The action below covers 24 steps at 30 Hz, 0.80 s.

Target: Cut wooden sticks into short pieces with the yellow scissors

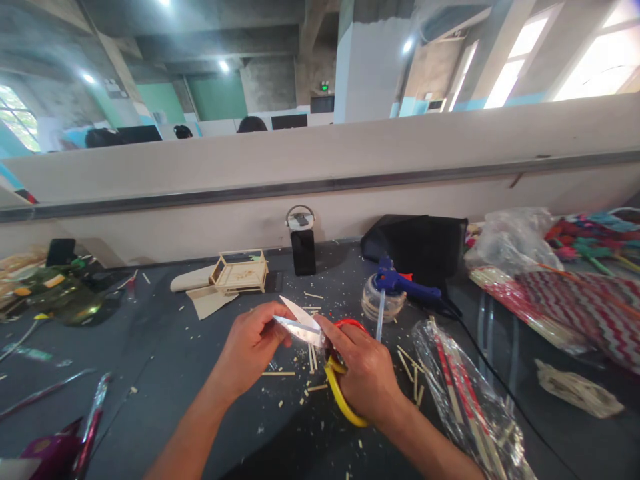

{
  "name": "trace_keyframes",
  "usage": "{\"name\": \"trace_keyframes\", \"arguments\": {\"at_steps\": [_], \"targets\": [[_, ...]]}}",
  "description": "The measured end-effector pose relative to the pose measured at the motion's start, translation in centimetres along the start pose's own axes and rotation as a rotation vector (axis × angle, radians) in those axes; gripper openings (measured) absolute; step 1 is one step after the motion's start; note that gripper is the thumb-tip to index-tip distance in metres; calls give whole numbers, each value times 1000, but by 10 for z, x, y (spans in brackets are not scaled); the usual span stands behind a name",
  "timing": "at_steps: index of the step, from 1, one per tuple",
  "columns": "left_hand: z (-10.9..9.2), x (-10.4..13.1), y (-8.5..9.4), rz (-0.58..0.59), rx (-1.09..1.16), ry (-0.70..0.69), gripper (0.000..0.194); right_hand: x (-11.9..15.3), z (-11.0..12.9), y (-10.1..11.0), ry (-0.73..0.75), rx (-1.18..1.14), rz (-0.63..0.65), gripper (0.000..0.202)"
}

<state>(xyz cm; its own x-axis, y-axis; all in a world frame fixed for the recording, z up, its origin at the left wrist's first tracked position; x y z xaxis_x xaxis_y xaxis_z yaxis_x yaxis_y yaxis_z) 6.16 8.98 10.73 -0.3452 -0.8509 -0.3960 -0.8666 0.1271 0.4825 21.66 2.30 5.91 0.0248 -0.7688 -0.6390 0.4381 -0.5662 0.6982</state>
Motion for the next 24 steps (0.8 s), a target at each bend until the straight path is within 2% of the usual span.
{"name": "trace_keyframes", "arguments": {"at_steps": [10,18,21,24], "targets": [[3,1,0,7,-7,6,13,3,-4,-8,-40,-30,52,70],[5,-1,0,-18,-11,63,19,7,-7,-10,-84,-159,-16,60],[8,0,5,-46,53,144,18,5,-14,-7,-145,-236,-75,48],[14,6,6,-39,224,323,19,-1,-22,0,-242,-318,-137,33]]}}
Point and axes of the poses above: each hand's wrist, its own x-axis away from the middle knuckle, its own y-axis out of the back of the hand, z = x × y, the point moved 6 cm from there along -x, towards the middle knuckle, and after that the axes turned 10 degrees about -z, right-handed, at the moved point
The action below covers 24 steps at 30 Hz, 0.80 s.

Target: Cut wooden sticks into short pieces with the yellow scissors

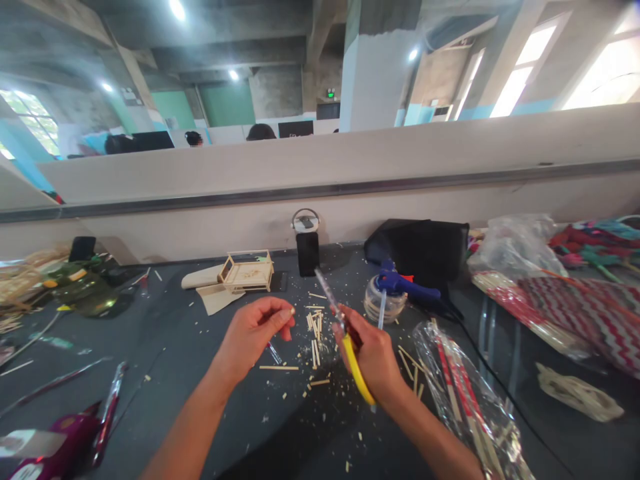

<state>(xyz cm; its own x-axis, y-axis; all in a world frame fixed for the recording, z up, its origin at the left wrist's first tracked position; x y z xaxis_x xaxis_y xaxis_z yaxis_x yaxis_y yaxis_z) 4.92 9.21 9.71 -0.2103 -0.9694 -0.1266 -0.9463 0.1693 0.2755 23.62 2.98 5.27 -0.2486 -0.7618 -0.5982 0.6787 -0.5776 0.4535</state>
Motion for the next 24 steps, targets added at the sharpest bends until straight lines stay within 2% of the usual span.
{"name": "trace_keyframes", "arguments": {"at_steps": [3,7,9,12,16,20,24], "targets": [[4,7,-1,31,196,153,20,-6,5,8,-62,-86,-19,31],[15,13,7,29,245,210,20,-7,20,13,-99,-176,27,29],[29,14,20,-15,113,178,22,-1,24,15,-159,-230,99,30],[56,16,51,-145,-256,76,23,19,21,17,-274,-303,250,33],[93,22,79,-222,-392,52,18,56,16,21,-233,-215,404,31],[109,29,78,-244,-495,-9,12,89,12,16,-208,-175,501,32],[117,34,66,-241,-570,-62,12,101,15,11,-136,-145,505,33]]}}
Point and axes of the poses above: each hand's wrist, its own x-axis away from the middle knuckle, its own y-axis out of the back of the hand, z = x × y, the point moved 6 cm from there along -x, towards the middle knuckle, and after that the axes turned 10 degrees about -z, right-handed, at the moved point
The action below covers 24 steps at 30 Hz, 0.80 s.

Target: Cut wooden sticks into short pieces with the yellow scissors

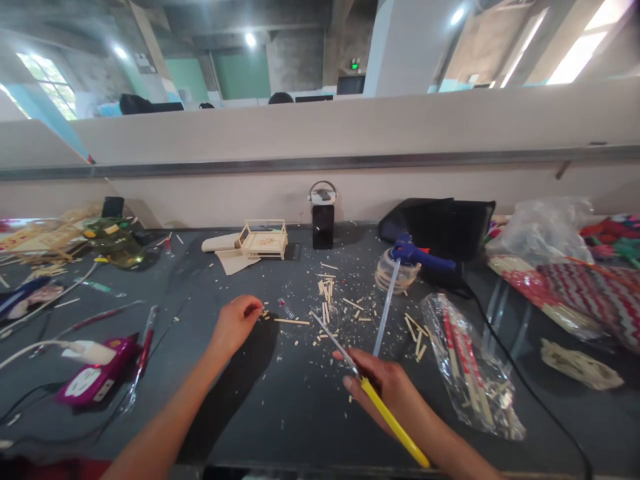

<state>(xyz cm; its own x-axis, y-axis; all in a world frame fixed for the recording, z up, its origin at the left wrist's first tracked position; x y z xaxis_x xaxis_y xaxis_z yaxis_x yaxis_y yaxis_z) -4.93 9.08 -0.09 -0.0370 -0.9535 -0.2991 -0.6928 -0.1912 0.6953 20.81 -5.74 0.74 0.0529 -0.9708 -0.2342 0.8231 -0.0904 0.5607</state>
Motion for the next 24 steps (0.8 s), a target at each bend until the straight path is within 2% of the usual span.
{"name": "trace_keyframes", "arguments": {"at_steps": [4,8,12,19,24], "targets": [[5,5,-8,-7,-52,-29,14,0,1,-6,23,50,48,33],[10,7,-5,-20,-93,-55,16,0,1,-12,62,39,88,34],[2,10,-2,-22,-126,-135,20,-1,-1,-16,44,38,64,34],[-38,20,-25,204,-223,-415,20,-6,-2,-5,-43,-72,-53,32],[-46,25,-37,288,-328,-478,24,2,-16,7,-192,-210,-174,31]]}}
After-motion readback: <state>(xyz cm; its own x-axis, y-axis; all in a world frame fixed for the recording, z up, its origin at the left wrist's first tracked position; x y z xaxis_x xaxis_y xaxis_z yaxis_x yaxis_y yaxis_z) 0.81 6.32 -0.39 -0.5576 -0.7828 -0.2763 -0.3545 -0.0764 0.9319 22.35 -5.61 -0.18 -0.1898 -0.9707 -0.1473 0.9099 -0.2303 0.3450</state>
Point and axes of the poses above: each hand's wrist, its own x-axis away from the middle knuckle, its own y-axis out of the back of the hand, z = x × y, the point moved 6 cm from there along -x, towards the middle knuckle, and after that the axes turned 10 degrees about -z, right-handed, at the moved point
